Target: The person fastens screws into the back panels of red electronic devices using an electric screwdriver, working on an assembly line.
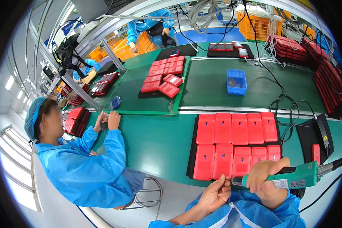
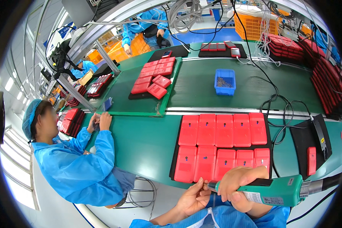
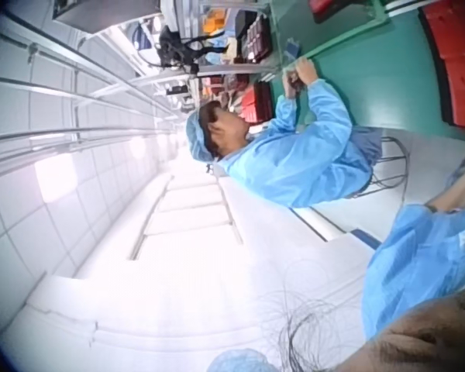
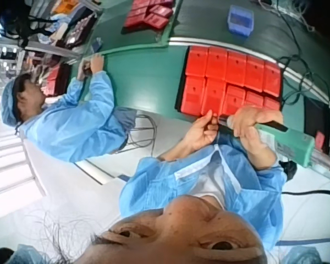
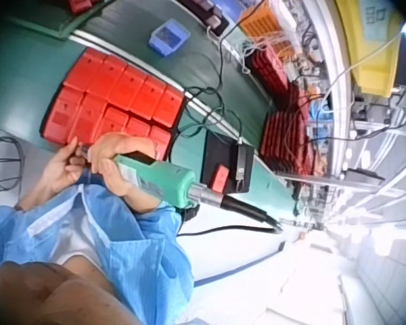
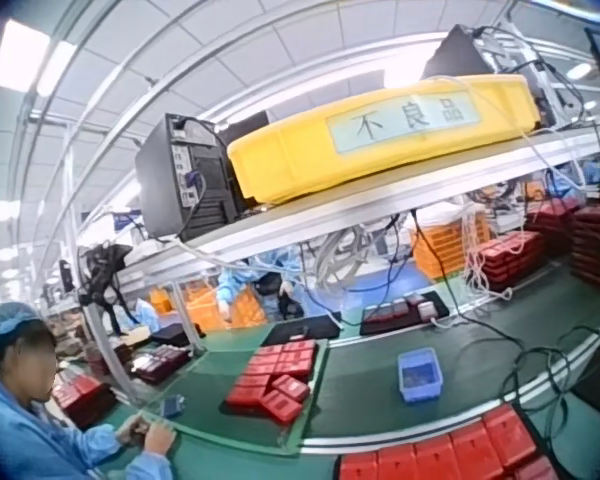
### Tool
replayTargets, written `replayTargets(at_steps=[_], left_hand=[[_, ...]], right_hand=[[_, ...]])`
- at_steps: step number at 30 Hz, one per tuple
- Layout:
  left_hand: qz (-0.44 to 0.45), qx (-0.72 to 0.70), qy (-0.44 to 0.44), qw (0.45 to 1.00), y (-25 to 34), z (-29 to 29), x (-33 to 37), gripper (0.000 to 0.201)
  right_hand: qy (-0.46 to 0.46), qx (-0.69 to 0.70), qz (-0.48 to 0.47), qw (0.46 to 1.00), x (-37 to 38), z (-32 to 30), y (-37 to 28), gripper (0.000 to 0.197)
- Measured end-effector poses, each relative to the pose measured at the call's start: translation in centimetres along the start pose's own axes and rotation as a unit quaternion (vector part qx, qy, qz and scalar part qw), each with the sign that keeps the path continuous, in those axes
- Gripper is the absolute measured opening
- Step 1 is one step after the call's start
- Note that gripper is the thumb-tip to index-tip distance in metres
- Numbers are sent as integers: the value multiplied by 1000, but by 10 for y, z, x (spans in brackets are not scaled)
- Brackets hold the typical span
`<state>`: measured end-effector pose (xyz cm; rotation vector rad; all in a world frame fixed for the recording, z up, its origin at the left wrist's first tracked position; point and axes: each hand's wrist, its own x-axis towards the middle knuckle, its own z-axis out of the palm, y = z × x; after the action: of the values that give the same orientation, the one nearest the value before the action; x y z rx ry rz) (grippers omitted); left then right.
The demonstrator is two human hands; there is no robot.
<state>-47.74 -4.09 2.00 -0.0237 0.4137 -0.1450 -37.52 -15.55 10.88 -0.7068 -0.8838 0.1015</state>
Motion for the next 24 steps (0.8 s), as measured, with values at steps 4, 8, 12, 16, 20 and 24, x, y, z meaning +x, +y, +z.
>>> replayTargets(at_steps=[4,8,12,16,20,24], left_hand=[[28,79,25,996,-4,-1,3,35],[23,161,35,986,-2,3,-17,33],[37,207,61,976,3,-8,-21,27],[71,180,78,978,4,-18,-22,21],[93,200,80,972,6,-28,-26,23],[124,211,104,964,5,-31,-27,25]], right_hand=[[7,-35,13,999,7,-4,-2,33],[27,-78,-28,996,20,-8,-17,32],[-48,-93,-18,994,26,-23,0,31],[-112,-55,0,992,27,-23,23,35],[-129,-133,49,982,26,-17,29,35],[-128,-159,86,975,27,-10,31,35]])
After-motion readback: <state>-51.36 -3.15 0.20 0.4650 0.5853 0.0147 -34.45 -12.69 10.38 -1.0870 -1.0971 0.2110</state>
